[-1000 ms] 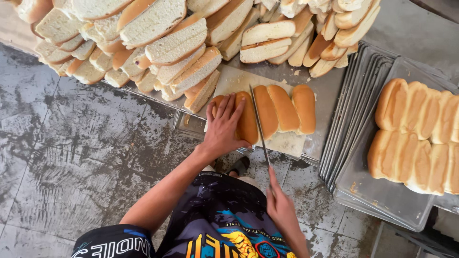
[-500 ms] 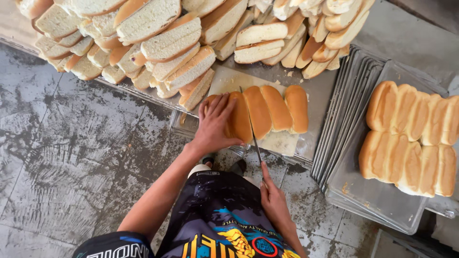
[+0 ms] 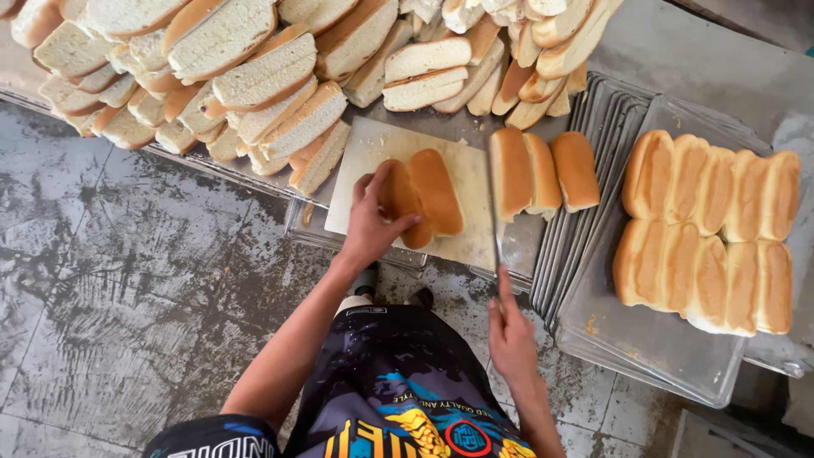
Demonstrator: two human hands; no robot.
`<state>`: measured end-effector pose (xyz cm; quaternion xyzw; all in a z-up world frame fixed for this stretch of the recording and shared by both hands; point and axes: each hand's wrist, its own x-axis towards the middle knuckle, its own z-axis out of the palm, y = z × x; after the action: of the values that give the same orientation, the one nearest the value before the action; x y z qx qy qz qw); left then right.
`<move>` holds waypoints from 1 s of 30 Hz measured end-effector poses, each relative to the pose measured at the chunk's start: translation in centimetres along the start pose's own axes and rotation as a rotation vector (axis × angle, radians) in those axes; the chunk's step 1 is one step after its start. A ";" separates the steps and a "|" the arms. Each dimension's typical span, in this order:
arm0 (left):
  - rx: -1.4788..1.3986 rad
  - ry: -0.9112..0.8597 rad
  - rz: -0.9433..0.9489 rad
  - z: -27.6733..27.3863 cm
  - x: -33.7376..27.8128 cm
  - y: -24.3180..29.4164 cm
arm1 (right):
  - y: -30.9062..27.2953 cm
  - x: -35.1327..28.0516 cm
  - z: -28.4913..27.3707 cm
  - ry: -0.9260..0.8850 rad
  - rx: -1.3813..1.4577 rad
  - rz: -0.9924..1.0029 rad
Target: The person slices multiple loaves of bread in half lengthwise using a long serrated knife on a cutting board. The person handles the bread loaves one by one, cuts them, and places the halves onto a large metal tray.
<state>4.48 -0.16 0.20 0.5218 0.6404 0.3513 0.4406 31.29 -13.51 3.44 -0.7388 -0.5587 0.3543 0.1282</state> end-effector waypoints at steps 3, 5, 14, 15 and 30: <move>0.014 0.040 0.103 1.0 0.7 -0.2 | -1.0 -1.1 0.5 -0.163 0.027 -0.025; 0.015 0.036 0.096 1.2 0.6 -0.5 | -1.2 -1.9 1.0 -0.163 0.048 -0.114; 0.014 0.041 0.140 1.5 0.5 -1.4 | -3.9 -3.1 -0.2 -0.218 -0.019 -0.064; 0.032 0.044 0.150 1.4 0.7 -1.6 | -4.9 -1.7 0.4 -0.201 -0.009 -0.105; 0.276 -0.047 0.052 1.7 1.3 0.9 | 2.0 -1.6 2.2 -0.098 -0.017 -0.180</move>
<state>6.31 1.33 0.14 0.6018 0.6584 0.2588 0.3705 31.07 -16.10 1.28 -0.6684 -0.6316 0.3722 0.1258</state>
